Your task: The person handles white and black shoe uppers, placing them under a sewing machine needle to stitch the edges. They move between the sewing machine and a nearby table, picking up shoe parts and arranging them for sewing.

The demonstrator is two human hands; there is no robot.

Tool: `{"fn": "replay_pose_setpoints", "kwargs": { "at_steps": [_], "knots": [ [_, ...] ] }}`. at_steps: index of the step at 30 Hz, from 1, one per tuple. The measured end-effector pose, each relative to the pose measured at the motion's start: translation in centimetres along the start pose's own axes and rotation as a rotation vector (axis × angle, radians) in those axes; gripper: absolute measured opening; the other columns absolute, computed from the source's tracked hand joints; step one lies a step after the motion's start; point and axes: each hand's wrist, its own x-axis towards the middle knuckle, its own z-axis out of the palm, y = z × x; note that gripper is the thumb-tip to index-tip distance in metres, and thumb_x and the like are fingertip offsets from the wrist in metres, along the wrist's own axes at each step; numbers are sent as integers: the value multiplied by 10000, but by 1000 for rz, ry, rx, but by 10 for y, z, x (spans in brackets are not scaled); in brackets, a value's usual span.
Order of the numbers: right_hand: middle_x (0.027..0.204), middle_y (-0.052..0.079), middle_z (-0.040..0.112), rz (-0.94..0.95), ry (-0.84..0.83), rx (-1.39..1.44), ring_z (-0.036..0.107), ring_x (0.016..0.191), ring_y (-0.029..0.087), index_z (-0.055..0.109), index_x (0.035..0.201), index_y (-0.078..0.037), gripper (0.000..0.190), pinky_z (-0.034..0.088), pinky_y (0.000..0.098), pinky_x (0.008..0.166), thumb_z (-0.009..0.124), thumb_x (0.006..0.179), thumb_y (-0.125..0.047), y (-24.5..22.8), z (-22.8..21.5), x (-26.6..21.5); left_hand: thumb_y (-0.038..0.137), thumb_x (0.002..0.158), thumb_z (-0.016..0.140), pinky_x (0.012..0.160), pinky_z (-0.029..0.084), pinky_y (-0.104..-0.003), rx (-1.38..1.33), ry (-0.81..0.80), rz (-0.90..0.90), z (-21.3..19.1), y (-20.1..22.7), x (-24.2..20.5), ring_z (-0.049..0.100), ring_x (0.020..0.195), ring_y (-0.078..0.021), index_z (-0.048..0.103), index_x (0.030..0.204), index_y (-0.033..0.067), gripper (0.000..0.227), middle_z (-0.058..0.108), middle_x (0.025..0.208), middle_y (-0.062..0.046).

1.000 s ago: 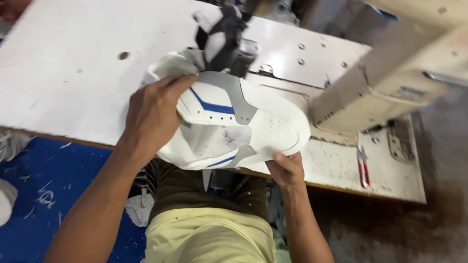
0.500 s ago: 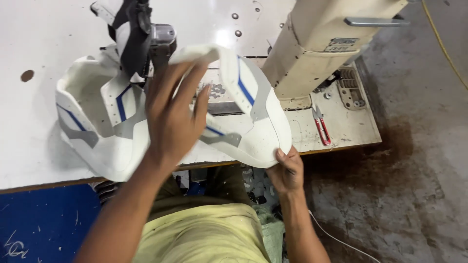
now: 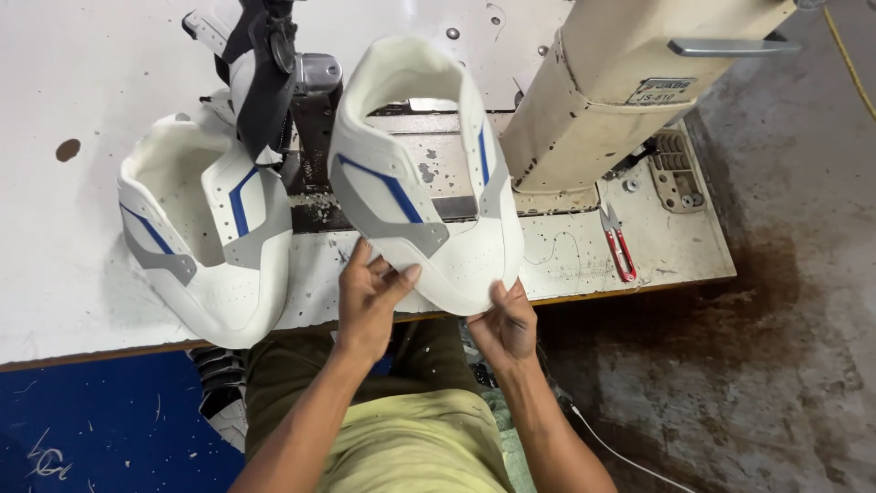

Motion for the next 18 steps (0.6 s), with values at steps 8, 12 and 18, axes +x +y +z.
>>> {"fn": "replay_pose_setpoints", "kwargs": {
  "at_steps": [8,12,18],
  "knots": [
    [1348,155,641,-41,-9,-183,618,1265,282,457,1470,14,630,470,478,1124,761,923,-64,-9,9,14,4,911,719,850,583,-283,53,-77,66,4,17,30,705,952,-147,447,1450,8,604,739,1090,-139],
    [1329,136,665,-26,1,-202,638,1244,266,481,1453,-12,633,495,444,1104,769,893,-72,-11,17,20,2,928,712,867,583,-282,37,-86,88,3,20,36,704,967,-138,467,1442,2,569,737,1096,-138],
    [1307,127,661,-52,122,-377,649,1205,245,517,1371,-3,510,529,429,1060,744,919,-70,-1,-5,35,24,910,686,805,595,-301,289,-32,68,-2,33,61,727,897,-170,458,1463,20,599,763,1047,-150]
  ]
}}
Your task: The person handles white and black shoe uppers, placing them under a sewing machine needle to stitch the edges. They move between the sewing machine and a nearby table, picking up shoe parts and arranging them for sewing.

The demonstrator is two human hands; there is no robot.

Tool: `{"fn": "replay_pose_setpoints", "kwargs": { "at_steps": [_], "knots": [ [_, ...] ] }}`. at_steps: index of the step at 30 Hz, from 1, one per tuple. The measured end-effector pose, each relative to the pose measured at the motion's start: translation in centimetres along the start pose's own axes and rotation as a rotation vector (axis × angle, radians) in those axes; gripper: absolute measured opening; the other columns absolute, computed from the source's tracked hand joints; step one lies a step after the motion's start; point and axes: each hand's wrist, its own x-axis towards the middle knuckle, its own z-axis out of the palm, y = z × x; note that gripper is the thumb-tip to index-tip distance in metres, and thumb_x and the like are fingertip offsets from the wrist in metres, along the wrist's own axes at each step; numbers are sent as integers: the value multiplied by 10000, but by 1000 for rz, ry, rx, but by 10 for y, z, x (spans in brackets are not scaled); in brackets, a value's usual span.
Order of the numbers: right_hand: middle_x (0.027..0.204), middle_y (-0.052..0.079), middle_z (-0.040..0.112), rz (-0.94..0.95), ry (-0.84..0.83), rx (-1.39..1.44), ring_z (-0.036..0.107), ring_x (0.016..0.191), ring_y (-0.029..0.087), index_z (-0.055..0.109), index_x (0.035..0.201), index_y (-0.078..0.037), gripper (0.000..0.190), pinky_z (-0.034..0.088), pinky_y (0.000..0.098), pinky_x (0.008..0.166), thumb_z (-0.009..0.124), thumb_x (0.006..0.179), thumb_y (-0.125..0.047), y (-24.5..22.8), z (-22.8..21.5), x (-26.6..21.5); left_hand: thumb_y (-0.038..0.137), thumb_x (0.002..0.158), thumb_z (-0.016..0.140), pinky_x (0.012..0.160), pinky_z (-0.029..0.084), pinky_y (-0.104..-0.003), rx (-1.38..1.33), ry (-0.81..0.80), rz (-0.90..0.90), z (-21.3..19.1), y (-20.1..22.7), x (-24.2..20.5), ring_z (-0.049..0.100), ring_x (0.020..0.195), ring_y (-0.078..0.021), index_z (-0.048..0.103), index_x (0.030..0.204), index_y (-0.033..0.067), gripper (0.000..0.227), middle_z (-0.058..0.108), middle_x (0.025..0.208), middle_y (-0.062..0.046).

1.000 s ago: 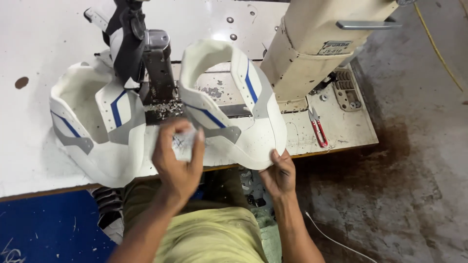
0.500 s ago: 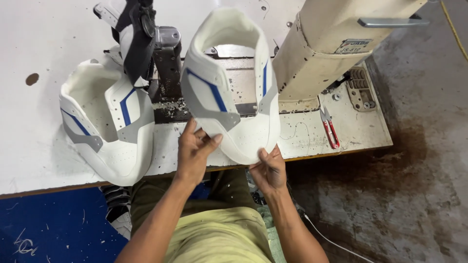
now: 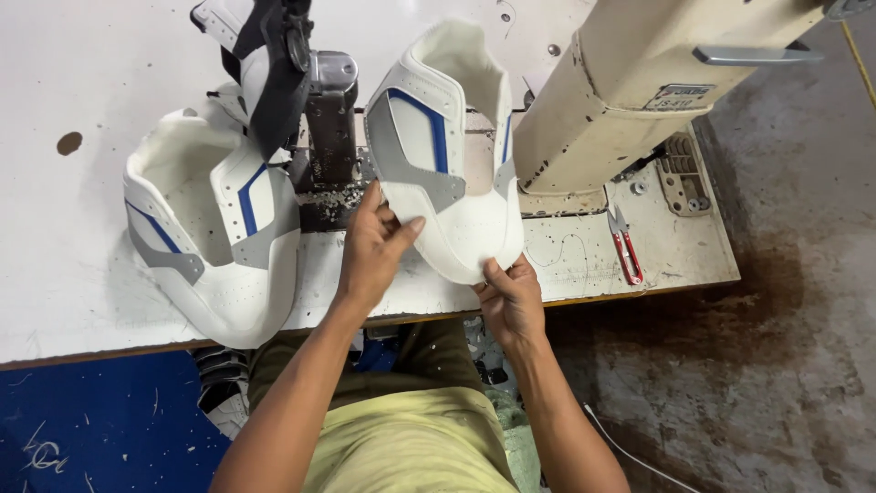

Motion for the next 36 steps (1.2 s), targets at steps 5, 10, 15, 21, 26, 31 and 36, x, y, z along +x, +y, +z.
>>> {"fn": "replay_pose_setpoints", "kwargs": {
  "at_steps": [5,10,15,21,26,31,36],
  "knots": [
    [1224,192,675,145,165,-271,658,1075,253,540,1305,57,384,577,432,948,653,995,-139,11,6,18,85,912,656,733,625,-321,171,101,-145,-14,-61,26,748,858,-182,314,1534,40,711,750,1042,-130],
    [1249,179,675,226,123,-219,682,1103,237,536,1292,54,359,612,423,957,602,989,-127,9,6,21,159,937,665,679,628,-311,287,122,-66,-18,-89,25,764,816,-186,246,1573,15,775,759,1039,-128],
    [1216,195,687,189,164,-220,707,1026,228,542,1357,60,412,627,392,857,602,996,-130,11,6,23,241,973,676,601,597,-275,378,116,17,-19,-87,18,726,740,-170,172,1605,-19,849,757,988,-154],
    [1193,151,715,158,168,-197,710,1020,210,540,1362,48,423,631,364,828,603,991,-145,9,17,21,227,942,722,628,608,-262,289,38,133,-23,-95,19,739,782,-155,89,1615,-37,961,756,1009,-164],
    [1089,178,703,72,130,-262,682,934,240,575,1351,58,375,602,360,775,661,1021,-99,21,-16,25,225,933,724,635,627,-273,280,21,122,-25,-93,20,755,817,-175,66,1609,-36,979,749,1045,-173],
    [1076,80,736,-213,112,-517,713,971,178,634,1232,-23,365,648,332,821,708,874,-45,-13,42,8,278,932,710,638,650,-279,252,-14,61,-24,-81,17,758,839,-182,74,1601,-24,971,732,1077,-181],
    [1032,95,730,-805,-16,-1332,735,939,199,718,1027,-57,159,616,318,744,753,895,24,-25,64,-2,415,973,695,844,647,-322,286,-108,146,-28,-104,16,760,981,-180,388,1593,41,787,742,1251,-115]
  ]
}}
